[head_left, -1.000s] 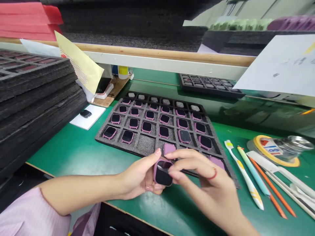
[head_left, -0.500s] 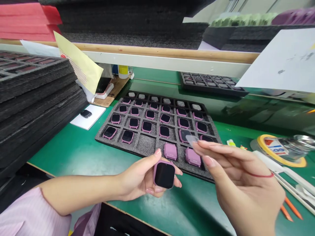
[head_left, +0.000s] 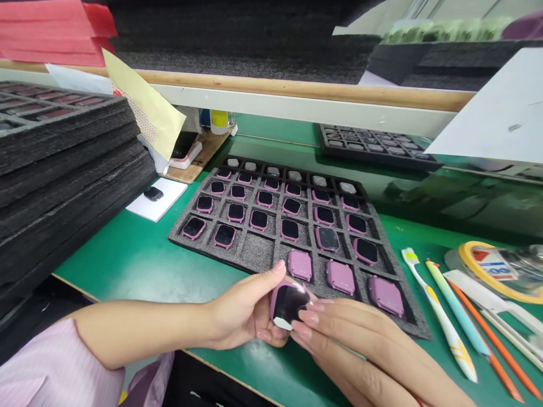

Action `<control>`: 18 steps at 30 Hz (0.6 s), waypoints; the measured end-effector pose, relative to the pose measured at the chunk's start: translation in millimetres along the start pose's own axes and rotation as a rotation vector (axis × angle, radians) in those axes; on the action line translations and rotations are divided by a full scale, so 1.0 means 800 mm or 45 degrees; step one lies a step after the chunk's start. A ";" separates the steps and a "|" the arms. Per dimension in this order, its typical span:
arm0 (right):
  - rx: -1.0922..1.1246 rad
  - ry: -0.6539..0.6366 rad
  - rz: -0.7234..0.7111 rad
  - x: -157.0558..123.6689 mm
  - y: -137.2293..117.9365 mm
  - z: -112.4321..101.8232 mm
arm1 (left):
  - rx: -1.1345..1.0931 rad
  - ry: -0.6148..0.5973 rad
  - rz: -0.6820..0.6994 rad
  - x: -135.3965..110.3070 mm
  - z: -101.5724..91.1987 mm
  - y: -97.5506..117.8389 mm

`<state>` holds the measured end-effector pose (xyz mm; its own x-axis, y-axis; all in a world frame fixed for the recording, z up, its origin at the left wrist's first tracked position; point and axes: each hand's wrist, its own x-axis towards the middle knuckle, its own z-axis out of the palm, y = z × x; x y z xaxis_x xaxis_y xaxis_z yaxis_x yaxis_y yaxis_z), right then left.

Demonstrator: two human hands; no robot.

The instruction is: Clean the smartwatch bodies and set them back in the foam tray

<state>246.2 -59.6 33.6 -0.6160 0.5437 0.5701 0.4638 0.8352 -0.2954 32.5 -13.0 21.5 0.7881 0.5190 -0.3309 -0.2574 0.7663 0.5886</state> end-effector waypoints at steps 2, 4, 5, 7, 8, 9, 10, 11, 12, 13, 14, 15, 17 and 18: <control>0.021 -0.039 -0.050 0.000 0.001 -0.002 | 0.003 0.022 -0.015 0.000 0.000 0.000; 0.040 -0.042 -0.054 0.001 0.001 0.001 | 0.003 0.027 -0.014 0.000 0.000 -0.001; 0.031 -0.034 -0.048 0.002 0.000 0.005 | 0.005 0.030 -0.012 0.001 0.000 -0.002; -0.030 0.059 -0.043 0.006 -0.001 0.015 | 0.019 0.049 0.011 0.001 0.000 -0.002; -0.073 0.135 -0.049 0.009 -0.002 0.021 | 0.038 0.063 0.035 0.002 0.000 -0.003; -0.116 0.213 -0.046 0.013 -0.003 0.027 | 0.064 0.080 0.066 0.002 -0.001 -0.004; -0.145 0.274 -0.020 0.017 -0.004 0.032 | 0.100 0.095 0.101 0.002 -0.001 -0.004; -0.155 0.309 0.034 0.020 -0.005 0.037 | 0.146 0.104 0.134 0.002 -0.001 -0.005; -0.143 0.313 0.106 0.023 -0.006 0.041 | 0.195 0.109 0.163 0.002 -0.001 -0.006; -0.112 0.291 0.182 0.026 -0.007 0.044 | 0.246 0.109 0.183 0.002 -0.001 -0.008; -0.067 0.267 0.253 0.027 -0.008 0.046 | 0.293 0.109 0.200 0.002 -0.001 -0.009; -0.011 0.244 0.309 0.027 -0.008 0.047 | 0.327 0.110 0.217 0.002 -0.001 -0.010; 0.098 0.231 0.365 0.027 -0.009 0.047 | 0.332 0.130 0.236 0.001 -0.001 -0.011; 0.140 0.237 0.381 0.027 -0.009 0.046 | 0.310 0.145 0.236 0.001 0.000 -0.010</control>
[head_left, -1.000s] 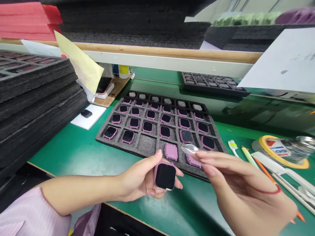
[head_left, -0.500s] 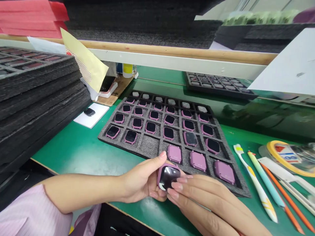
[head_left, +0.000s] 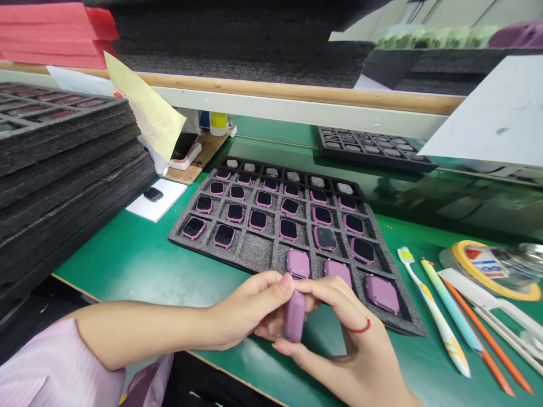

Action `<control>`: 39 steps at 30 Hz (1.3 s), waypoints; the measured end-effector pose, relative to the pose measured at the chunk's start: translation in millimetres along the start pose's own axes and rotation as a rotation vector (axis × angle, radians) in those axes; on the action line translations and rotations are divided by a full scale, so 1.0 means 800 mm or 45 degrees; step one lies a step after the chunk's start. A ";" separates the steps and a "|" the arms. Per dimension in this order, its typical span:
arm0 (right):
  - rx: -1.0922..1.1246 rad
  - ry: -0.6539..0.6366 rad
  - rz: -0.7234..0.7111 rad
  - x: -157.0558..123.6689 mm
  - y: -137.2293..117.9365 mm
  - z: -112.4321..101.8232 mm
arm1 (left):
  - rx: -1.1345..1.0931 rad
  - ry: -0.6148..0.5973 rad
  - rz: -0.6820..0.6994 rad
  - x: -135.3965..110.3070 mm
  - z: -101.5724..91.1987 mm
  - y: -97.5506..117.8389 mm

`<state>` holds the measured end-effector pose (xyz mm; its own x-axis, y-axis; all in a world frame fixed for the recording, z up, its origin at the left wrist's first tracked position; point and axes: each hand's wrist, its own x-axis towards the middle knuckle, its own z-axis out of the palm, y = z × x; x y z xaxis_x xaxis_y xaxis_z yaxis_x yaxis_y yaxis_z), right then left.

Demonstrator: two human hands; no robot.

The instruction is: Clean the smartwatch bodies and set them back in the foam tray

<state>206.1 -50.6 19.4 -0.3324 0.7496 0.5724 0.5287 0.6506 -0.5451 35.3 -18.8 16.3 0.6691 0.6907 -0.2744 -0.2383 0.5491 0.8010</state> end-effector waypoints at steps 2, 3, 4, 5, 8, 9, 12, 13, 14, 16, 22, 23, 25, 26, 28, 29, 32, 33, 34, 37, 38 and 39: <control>0.028 0.000 0.013 0.000 0.001 -0.001 | -0.053 0.018 -0.024 0.001 0.001 0.002; 0.020 -0.003 0.003 0.000 0.002 -0.002 | -0.070 0.014 -0.039 0.001 0.002 0.004; 0.006 -0.009 -0.013 0.001 0.003 -0.003 | -0.078 0.007 -0.050 0.001 0.002 0.005; -0.010 -0.018 -0.031 0.001 0.004 -0.003 | -0.081 0.001 -0.053 0.002 0.002 0.006; -0.034 -0.026 -0.063 0.002 0.007 -0.003 | -0.103 0.029 -0.060 0.002 0.003 0.007; -0.039 -0.030 -0.066 0.003 0.007 -0.003 | -0.112 0.047 -0.058 0.001 0.003 0.007; -0.062 -0.056 -0.095 0.004 0.008 -0.003 | -0.121 0.068 -0.051 0.000 0.003 0.005; -0.076 -0.062 -0.119 0.004 0.009 -0.003 | -0.111 0.070 -0.047 0.000 0.002 0.005; -0.099 -0.055 -0.143 0.004 0.011 -0.004 | -0.101 0.072 -0.052 0.000 0.002 0.005; -0.165 0.000 -0.153 0.005 0.020 -0.004 | -0.089 0.095 -0.084 0.001 0.001 0.004; -0.334 0.145 0.124 0.020 0.060 0.005 | 0.386 -0.015 -0.273 0.003 -0.004 -0.008; -0.343 0.124 0.124 0.025 0.064 0.012 | 0.528 -0.101 -0.308 0.002 -0.005 -0.009; -0.355 0.050 0.092 0.036 0.067 0.027 | 0.804 -0.240 -0.314 -0.001 -0.005 -0.009; -0.363 0.002 0.083 0.041 0.068 0.034 | 0.915 -0.290 -0.296 -0.002 -0.004 -0.008; -0.383 -0.098 0.084 0.054 0.066 0.046 | 1.054 -0.357 -0.288 -0.004 -0.003 -0.003; -0.394 -0.141 0.086 0.061 0.063 0.050 | 1.078 -0.384 -0.308 -0.004 -0.003 0.000; -0.428 -0.279 0.087 0.089 0.050 0.057 | 1.075 -0.418 -0.405 -0.002 -0.003 0.007; -0.444 -0.337 0.084 0.100 0.044 0.059 | 1.074 -0.419 -0.426 -0.001 -0.004 0.008; -0.464 -0.402 0.080 0.111 0.037 0.062 | 1.075 -0.419 -0.436 0.000 -0.004 0.009; -0.549 -0.623 0.057 0.143 0.018 0.077 | 1.118 -0.438 -0.387 0.001 -0.007 0.005; -0.582 -0.695 0.049 0.152 0.014 0.084 | 1.140 -0.455 -0.349 0.002 -0.008 0.002; -0.613 -0.764 0.040 0.160 0.011 0.089 | 1.164 -0.472 -0.311 0.002 -0.010 -0.001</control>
<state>112.4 59.7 44.4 -0.6054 0.7940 0.0554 0.7811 0.6061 -0.1499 30.8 -14.1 11.2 0.8406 0.3326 -0.4275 0.4601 -0.0220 0.8876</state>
